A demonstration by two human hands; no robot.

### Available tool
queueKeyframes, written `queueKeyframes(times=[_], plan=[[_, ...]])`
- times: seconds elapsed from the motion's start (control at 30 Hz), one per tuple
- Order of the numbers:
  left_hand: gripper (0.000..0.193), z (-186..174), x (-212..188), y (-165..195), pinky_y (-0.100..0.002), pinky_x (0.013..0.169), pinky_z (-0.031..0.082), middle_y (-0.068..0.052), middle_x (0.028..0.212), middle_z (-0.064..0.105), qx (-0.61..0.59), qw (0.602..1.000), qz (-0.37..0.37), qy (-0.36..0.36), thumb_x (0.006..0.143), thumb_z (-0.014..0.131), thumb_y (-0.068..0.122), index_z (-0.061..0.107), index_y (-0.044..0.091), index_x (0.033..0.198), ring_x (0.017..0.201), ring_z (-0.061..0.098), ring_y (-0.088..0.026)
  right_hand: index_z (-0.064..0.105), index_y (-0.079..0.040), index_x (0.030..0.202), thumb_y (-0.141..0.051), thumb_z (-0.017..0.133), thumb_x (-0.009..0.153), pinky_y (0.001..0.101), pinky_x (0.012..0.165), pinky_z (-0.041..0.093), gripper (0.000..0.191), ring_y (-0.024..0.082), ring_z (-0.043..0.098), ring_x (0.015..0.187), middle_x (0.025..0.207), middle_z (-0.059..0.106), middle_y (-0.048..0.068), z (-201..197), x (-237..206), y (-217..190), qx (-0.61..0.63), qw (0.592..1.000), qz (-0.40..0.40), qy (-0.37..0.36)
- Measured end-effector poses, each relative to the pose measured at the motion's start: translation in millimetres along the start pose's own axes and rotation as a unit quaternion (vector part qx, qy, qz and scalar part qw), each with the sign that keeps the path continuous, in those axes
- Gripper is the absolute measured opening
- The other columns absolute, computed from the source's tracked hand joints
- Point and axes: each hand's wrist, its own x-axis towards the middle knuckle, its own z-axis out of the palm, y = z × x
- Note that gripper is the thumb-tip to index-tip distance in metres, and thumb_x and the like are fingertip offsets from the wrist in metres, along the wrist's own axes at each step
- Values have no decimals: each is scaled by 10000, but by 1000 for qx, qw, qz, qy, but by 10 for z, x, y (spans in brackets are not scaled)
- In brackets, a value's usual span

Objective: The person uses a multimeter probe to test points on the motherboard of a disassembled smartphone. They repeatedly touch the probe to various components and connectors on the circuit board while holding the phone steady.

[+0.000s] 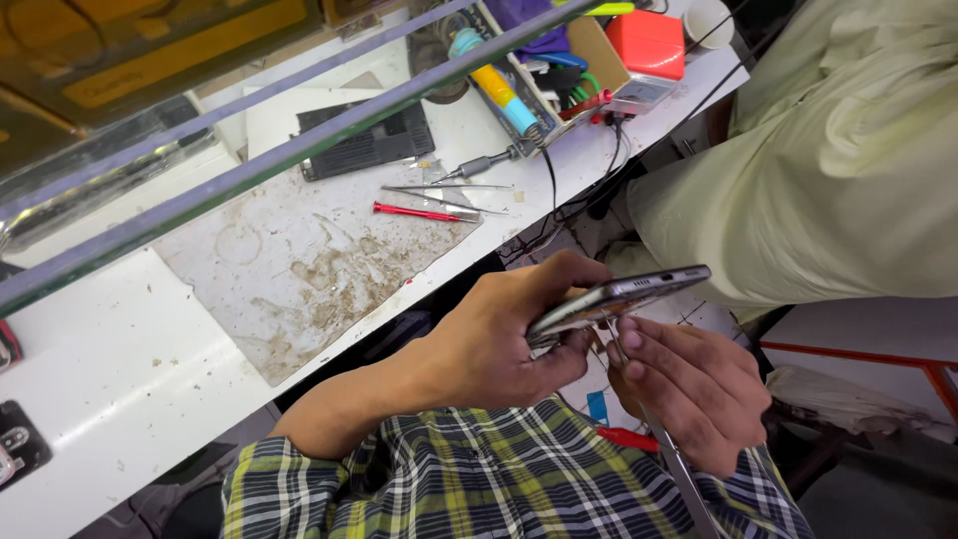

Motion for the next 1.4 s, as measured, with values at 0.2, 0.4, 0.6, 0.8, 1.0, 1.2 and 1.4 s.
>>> queueKeyframes(times=[0.2, 0.4, 0.6, 0.8, 1.0, 1.2, 1.4], plan=[[392, 227, 251, 78, -315, 831, 610, -84, 1021, 706, -8, 989, 128, -77, 920, 698, 62, 503, 101, 1258, 942, 755, -226, 603, 53, 1019, 37, 801, 876, 446, 715, 670, 245, 325, 756, 896, 952, 719, 215, -534, -193, -248, -81, 995, 52, -26], [423, 443, 486, 156, -329, 835, 595, -71, 1016, 701, -27, 970, 197, -139, 911, 715, 95, 482, 114, 1265, 942, 744, -238, 604, 36, 1028, 3, 770, 865, 490, 757, 673, 235, 331, 763, 909, 968, 723, 214, -957, -358, -538, -166, 979, 111, -46], [405, 581, 560, 252, -307, 870, 610, -60, 1030, 700, -53, 961, 222, -159, 936, 717, 93, 494, 116, 1272, 972, 753, -216, 597, 34, 1038, -7, 779, 850, 522, 782, 662, 265, 350, 754, 918, 956, 719, 206, -1225, -391, -712, -210, 965, 124, -92], [404, 601, 552, 258, -299, 857, 616, -59, 1029, 705, -63, 960, 217, -163, 943, 730, 103, 501, 114, 1276, 969, 757, -209, 580, 14, 1083, -8, 769, 823, 520, 806, 665, 322, 359, 755, 942, 989, 722, 210, -1282, -348, -810, -217, 955, 168, -114], [416, 669, 539, 219, -304, 840, 603, -51, 1025, 696, -61, 959, 226, -158, 928, 691, 104, 480, 120, 1286, 948, 743, -205, 559, 34, 1092, 40, 805, 820, 499, 818, 652, 366, 370, 744, 951, 1029, 697, 250, -1382, -384, -770, -200, 955, 165, -144], [392, 696, 558, 192, -323, 786, 572, -6, 1009, 698, -62, 958, 226, -164, 946, 675, 158, 483, 151, 1288, 835, 705, -194, 494, 37, 1120, -8, 777, 784, 544, 919, 628, 442, 408, 724, 1037, 1102, 669, 277, -1655, -638, -882, -183, 928, 232, -228], [377, 702, 551, 178, -337, 754, 565, 17, 1011, 706, -53, 960, 222, -160, 966, 695, 219, 488, 175, 1279, 794, 687, -195, 459, 22, 1137, 7, 730, 779, 541, 971, 620, 449, 410, 715, 1100, 1158, 654, 285, -1809, -840, -940, -171, 901, 299, -263]])
